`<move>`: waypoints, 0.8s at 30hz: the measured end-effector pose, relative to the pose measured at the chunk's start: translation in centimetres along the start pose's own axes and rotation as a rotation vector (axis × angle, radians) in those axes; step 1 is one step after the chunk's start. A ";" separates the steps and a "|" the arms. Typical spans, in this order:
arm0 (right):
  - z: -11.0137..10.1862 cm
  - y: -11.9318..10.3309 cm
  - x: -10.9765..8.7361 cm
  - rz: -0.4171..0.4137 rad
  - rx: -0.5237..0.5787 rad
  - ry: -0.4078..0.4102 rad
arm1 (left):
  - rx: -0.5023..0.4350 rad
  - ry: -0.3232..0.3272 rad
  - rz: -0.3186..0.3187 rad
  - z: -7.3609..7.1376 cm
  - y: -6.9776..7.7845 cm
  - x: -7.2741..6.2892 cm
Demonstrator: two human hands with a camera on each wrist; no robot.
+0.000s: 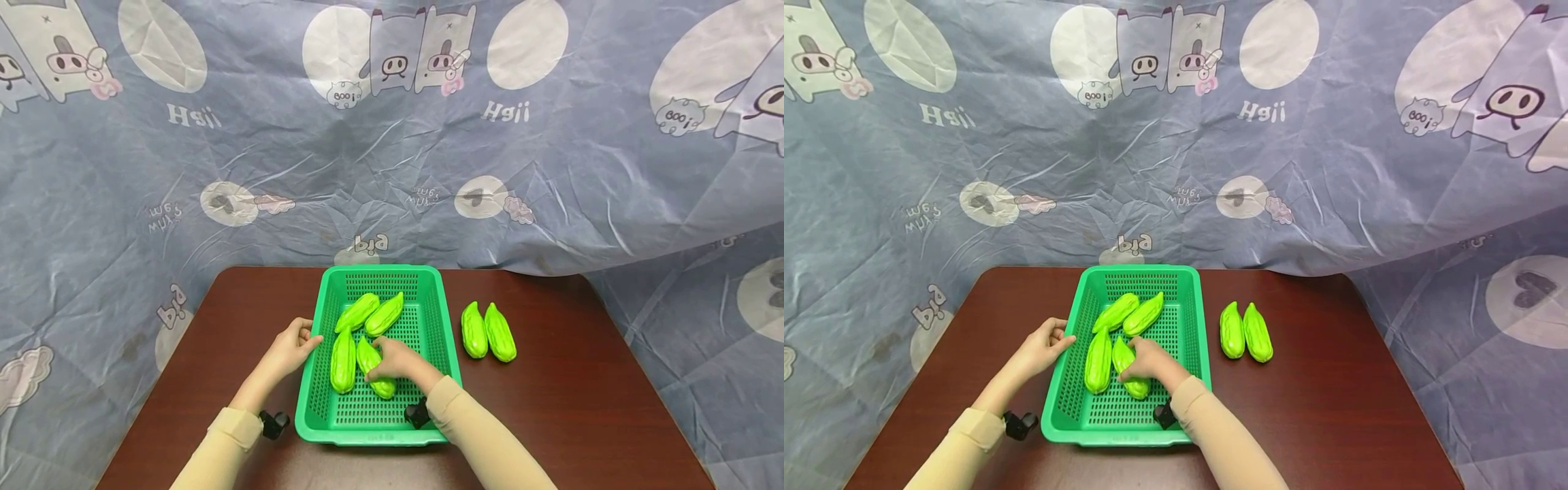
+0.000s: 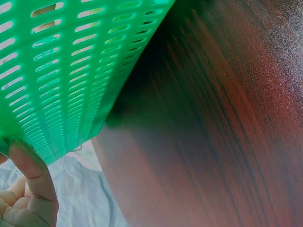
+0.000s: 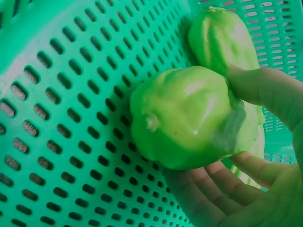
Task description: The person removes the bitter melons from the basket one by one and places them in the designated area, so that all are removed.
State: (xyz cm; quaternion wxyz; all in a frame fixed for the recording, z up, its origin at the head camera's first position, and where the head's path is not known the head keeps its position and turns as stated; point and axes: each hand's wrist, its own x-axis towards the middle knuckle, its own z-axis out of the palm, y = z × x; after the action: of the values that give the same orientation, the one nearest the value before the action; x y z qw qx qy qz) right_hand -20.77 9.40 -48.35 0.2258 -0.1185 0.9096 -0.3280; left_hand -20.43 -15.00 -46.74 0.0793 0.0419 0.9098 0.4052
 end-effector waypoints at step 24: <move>-3.2 -1.3 -0.5 -0.091 0.129 0.174 | 0.007 0.013 0.015 0.1 -0.3 0.2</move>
State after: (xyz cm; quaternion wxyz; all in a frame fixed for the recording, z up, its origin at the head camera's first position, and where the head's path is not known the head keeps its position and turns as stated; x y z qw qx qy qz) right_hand -21.82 10.37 -45.14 0.1381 -0.1158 0.8965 -0.4047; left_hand -20.64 -15.08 -47.03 0.0701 0.0465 0.9114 0.4029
